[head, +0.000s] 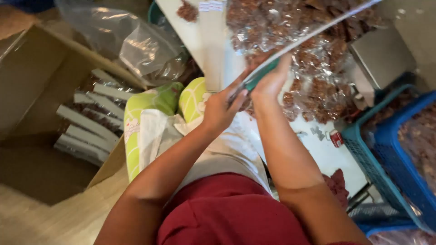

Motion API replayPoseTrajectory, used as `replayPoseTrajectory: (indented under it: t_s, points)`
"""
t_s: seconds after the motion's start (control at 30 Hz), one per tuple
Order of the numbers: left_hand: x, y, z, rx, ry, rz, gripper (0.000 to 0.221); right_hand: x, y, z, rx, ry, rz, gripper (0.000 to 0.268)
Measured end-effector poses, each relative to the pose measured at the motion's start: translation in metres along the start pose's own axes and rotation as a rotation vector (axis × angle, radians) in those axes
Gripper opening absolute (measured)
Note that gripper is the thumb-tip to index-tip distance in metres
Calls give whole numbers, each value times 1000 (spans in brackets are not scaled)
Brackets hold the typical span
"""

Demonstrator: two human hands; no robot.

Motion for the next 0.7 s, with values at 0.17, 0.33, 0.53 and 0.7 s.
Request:
replayPoseTrajectory:
  t_s: [0.17,0.33,0.53,0.7]
  points:
    - [97,-36,-18,-59,309,-207,41,23,40,1,-133,-38,-481,32]
    - [145,-28,-49,-198,567,-520,32,73,169,77,-335,176,-1559,47]
    - [175,-14,-38,-191,554,-388,53,89,239,111,-385,101,-1904,49]
    - [176,-17,-18,-196,431,-367,38,84,158,37,-24,54,-1495,34]
Point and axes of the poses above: each hand's wrist, its own z-axis towards the middle knuckle, its own y-axis out of the back of the hand, x = y × z, the point moved 8 cm from there along z, towards the middle knuckle, and after that the axes turned 10 degrees about -y, right-handed, at the moved point
